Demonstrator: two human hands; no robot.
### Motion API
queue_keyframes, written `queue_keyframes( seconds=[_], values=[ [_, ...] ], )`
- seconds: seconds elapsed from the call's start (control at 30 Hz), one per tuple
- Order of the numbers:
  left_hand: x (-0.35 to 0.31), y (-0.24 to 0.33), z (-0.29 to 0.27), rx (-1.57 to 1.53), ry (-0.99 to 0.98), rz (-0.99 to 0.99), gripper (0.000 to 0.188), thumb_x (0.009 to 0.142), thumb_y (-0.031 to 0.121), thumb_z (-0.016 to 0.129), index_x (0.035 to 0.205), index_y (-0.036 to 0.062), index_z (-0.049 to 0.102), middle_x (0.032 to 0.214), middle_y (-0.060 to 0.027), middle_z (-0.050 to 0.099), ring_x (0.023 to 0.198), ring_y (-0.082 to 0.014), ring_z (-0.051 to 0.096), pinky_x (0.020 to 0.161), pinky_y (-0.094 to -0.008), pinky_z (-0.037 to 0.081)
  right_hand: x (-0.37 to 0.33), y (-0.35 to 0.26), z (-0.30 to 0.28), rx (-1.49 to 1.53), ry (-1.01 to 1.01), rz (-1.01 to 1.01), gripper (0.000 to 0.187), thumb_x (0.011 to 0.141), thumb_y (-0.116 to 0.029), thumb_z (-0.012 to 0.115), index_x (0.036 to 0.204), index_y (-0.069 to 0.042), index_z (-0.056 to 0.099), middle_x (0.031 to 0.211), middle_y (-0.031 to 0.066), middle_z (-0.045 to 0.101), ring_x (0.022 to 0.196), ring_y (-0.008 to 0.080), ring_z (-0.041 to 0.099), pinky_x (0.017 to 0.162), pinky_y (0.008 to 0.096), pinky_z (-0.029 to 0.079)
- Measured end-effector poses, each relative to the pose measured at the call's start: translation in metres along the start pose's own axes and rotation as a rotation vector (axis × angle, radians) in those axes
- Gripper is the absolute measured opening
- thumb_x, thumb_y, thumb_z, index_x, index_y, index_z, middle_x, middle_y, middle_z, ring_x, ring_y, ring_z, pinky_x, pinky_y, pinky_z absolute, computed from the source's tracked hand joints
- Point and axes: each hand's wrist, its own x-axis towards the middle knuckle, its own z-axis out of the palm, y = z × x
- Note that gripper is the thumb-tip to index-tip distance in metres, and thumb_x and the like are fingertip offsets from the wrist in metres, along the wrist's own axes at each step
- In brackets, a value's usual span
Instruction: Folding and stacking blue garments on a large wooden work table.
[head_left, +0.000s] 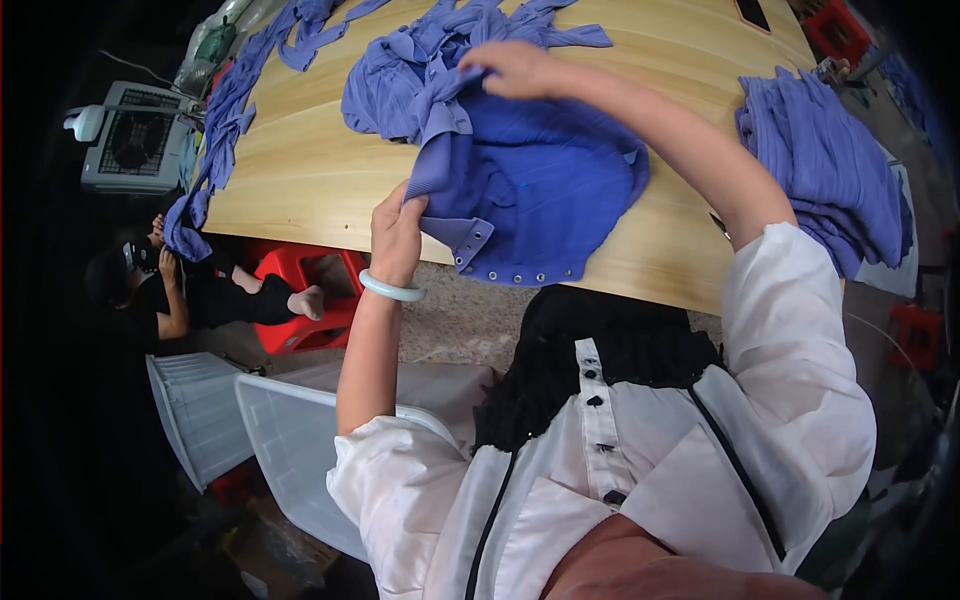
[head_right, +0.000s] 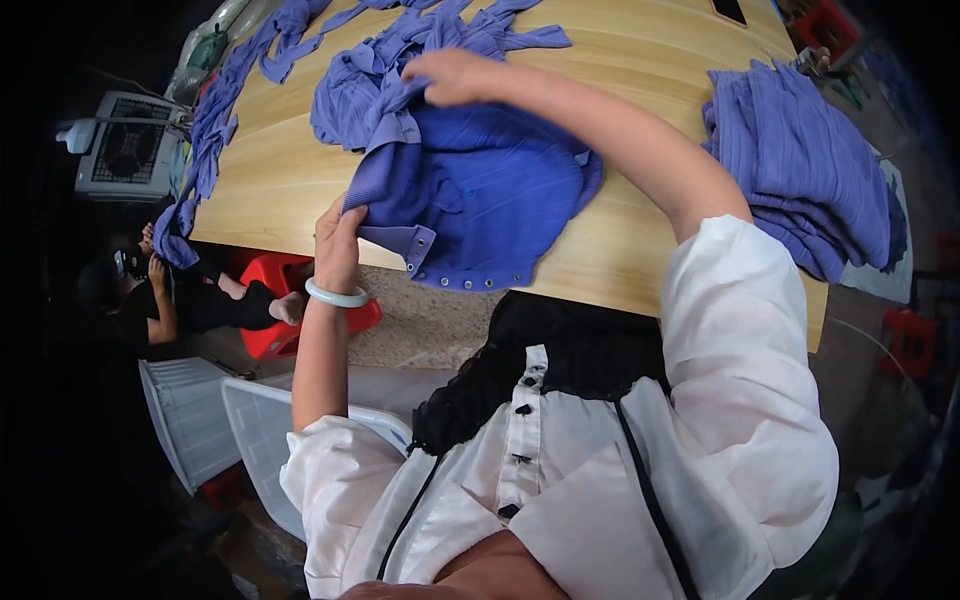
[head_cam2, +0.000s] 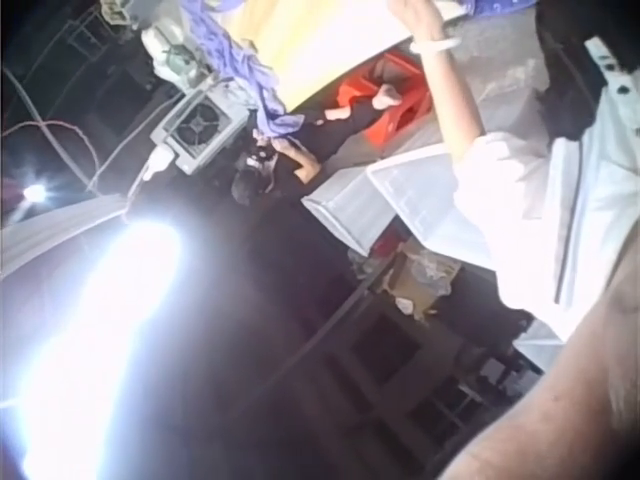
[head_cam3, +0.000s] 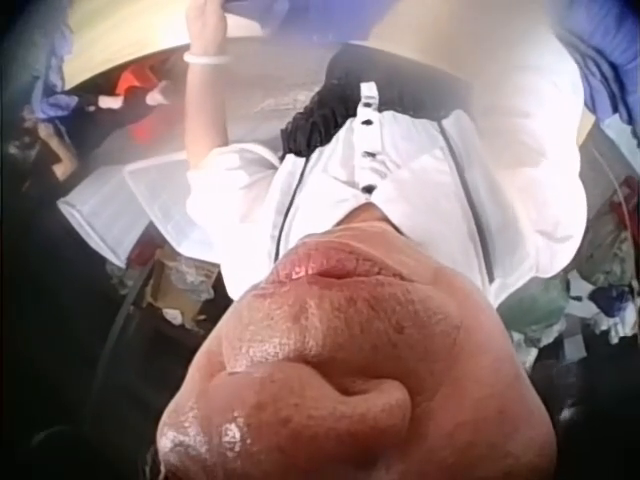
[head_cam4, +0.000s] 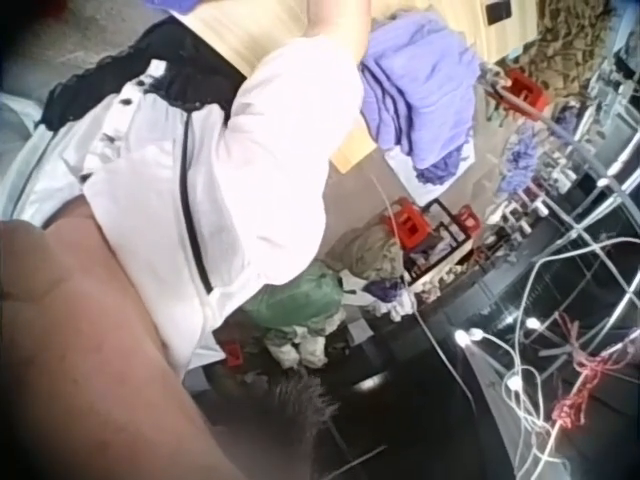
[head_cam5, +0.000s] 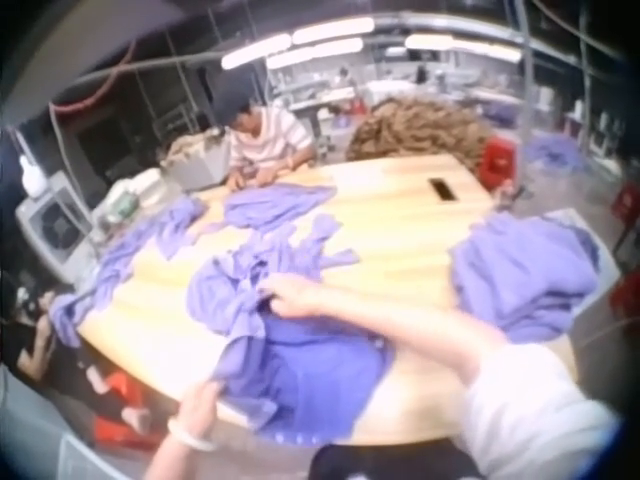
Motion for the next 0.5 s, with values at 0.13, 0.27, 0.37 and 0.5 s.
queue_keyframes(
  seconds=[0.13, 0.27, 0.37, 0.5],
  values=[
    [0.003, 0.021, 0.007, -0.237, 0.0, -0.004, 0.028, 0.077, 0.006, 0.044, 0.1, -0.0055, 0.053, 0.089, -0.0048, 0.057, 0.08, -0.0101, 0.05, 0.075, -0.0206, 0.037, -0.013, -0.035, 0.03, -0.014, -0.033, -0.021, 0.042, 0.07, -0.014, 0.055, 0.11, -0.008, 0.045, 0.106, 0.0139, 0.048, 0.103, 0.0284, 0.044, 0.086, 0.0362, 0.038],
    [0.011, 0.047, 0.005, -0.39, -0.003, -0.023, 0.025, 0.077, 0.007, 0.045, 0.098, -0.0038, 0.055, 0.09, -0.0053, 0.057, 0.08, -0.0105, 0.051, 0.074, -0.0202, 0.038, 0.006, -0.017, 0.038, -0.001, 0.188, 0.078, 0.035, 0.074, -0.019, 0.052, 0.109, -0.015, 0.049, 0.098, 0.0129, 0.053, 0.093, 0.0299, 0.051, 0.079, 0.0382, 0.042],
    [0.014, 0.069, -0.008, -0.387, 0.018, 0.054, 0.025, 0.078, 0.008, 0.046, 0.098, -0.0036, 0.054, 0.09, -0.0064, 0.058, 0.082, -0.0117, 0.053, 0.076, -0.0211, 0.039, 0.03, -0.015, 0.016, 0.116, 0.106, 0.046, 0.026, 0.074, -0.02, 0.05, 0.098, -0.012, 0.056, 0.091, 0.0147, 0.058, 0.087, 0.0304, 0.054, 0.077, 0.036, 0.042],
    [0.028, 0.105, -0.031, -0.341, 0.109, 0.13, 0.023, 0.078, 0.007, 0.048, 0.098, -0.0033, 0.053, 0.093, -0.0092, 0.057, 0.083, -0.0135, 0.054, 0.075, -0.0228, 0.042, 0.06, -0.009, -0.078, -0.064, 0.273, 0.098, 0.024, 0.074, -0.022, 0.045, 0.089, -0.008, 0.058, 0.084, 0.0154, 0.059, 0.08, 0.03, 0.055, 0.071, 0.037, 0.043]
  ],
)
